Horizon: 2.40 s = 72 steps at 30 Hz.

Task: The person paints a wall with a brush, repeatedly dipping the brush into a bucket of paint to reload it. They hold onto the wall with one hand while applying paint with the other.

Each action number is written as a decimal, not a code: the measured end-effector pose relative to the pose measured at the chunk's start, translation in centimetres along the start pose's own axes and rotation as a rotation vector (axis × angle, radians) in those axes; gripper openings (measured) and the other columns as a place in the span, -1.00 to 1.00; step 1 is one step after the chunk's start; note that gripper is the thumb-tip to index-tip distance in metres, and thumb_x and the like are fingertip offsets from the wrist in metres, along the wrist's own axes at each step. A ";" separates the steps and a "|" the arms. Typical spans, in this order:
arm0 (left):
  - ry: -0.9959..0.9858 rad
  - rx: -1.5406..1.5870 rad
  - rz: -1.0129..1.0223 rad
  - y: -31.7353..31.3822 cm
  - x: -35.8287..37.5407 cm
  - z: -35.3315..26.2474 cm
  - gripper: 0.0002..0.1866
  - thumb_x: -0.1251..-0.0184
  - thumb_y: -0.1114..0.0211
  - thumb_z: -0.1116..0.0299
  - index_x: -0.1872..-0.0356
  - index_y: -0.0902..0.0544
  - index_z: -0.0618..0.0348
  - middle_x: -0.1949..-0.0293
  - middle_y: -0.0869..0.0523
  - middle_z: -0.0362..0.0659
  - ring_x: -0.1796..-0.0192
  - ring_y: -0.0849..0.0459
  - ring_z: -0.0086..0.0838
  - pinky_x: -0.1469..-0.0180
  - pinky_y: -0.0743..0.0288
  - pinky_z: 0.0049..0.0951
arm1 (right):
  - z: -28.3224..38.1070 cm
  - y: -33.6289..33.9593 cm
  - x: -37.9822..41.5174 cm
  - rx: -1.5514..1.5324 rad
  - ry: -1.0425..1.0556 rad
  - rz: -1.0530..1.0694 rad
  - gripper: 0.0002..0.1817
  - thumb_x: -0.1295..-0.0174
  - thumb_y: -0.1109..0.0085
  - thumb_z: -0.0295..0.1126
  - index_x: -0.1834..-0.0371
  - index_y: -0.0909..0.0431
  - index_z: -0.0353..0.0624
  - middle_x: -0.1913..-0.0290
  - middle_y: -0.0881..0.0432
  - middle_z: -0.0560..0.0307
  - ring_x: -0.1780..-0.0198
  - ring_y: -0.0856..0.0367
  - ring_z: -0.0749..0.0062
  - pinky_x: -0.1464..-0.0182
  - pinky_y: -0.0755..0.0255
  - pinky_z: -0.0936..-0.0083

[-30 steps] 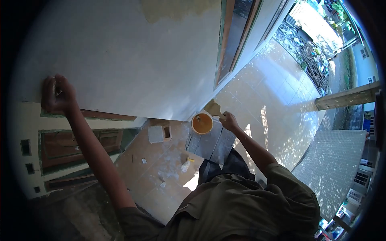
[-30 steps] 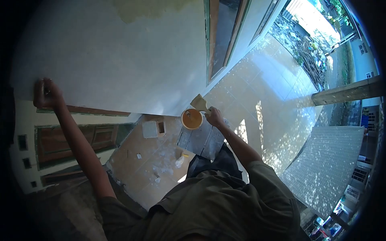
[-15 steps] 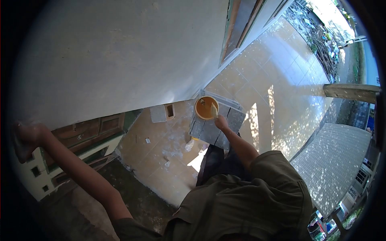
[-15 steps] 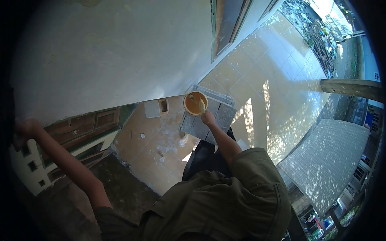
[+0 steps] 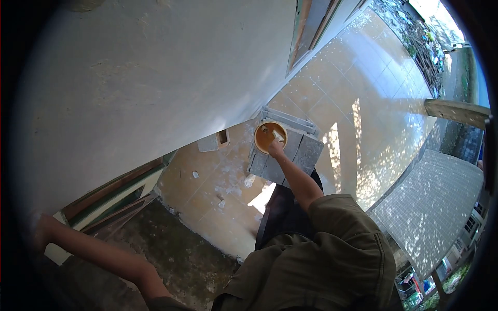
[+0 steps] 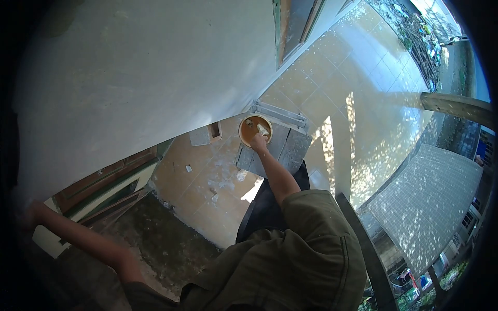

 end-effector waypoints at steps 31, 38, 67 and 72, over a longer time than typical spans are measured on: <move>0.233 0.071 -0.042 1.5 -0.3 1.9 -0.78 -0.45 0.10 0.28 0.47 -0.21 -0.14 0.52 -0.13 -0.42 0.55 -0.09 -0.65 0.45 -0.09 -0.58 | -0.8 -7.4 -6.3 0.023 -0.133 0.193 -0.41 -0.15 0.04 -0.48 -0.19 -0.01 -0.62 -0.09 -0.31 -0.62 -0.08 -0.50 -0.30 -0.19 -0.34 0.19; 0.081 0.119 0.109 1.2 -0.3 2.2 -0.75 -0.46 0.10 0.26 0.50 -0.23 -0.12 0.56 -0.12 -0.42 0.57 -0.10 -0.65 0.44 -0.13 -0.56 | 0.8 -4.8 -3.7 0.009 -0.165 0.106 -0.39 -0.21 0.03 -0.33 -0.21 -0.19 -0.66 -0.27 -0.25 -0.46 -0.13 -0.48 -0.18 -0.06 -0.42 0.14; -0.049 0.061 0.070 -1.8 -0.1 -1.8 -0.54 -0.26 -0.06 0.27 0.81 -0.12 0.01 0.79 -0.04 -0.34 0.73 0.03 -0.58 0.64 0.11 -0.48 | -6.4 5.0 8.0 -0.084 0.526 0.027 -0.76 -0.37 0.23 -0.37 0.11 -0.33 -0.35 0.22 -0.50 -0.37 0.13 -0.46 -0.32 0.11 -0.31 -0.05; -0.087 0.119 0.073 -1.7 -0.2 -1.8 -0.52 -0.29 -0.06 0.25 0.81 -0.12 0.02 0.79 -0.05 -0.34 0.73 0.02 -0.58 0.63 0.10 -0.48 | -6.4 5.3 7.8 -0.100 0.471 0.094 -0.76 -0.37 0.21 -0.33 0.09 -0.31 -0.30 0.30 -0.49 -0.41 0.20 -0.44 -0.39 0.19 -0.29 -0.12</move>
Point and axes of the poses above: each hand's wrist, its own x-axis away from the middle knuckle, its own y-axis out of the back of the hand, z = x × y, the point moved 7 cm from there along -x, towards the middle knuckle
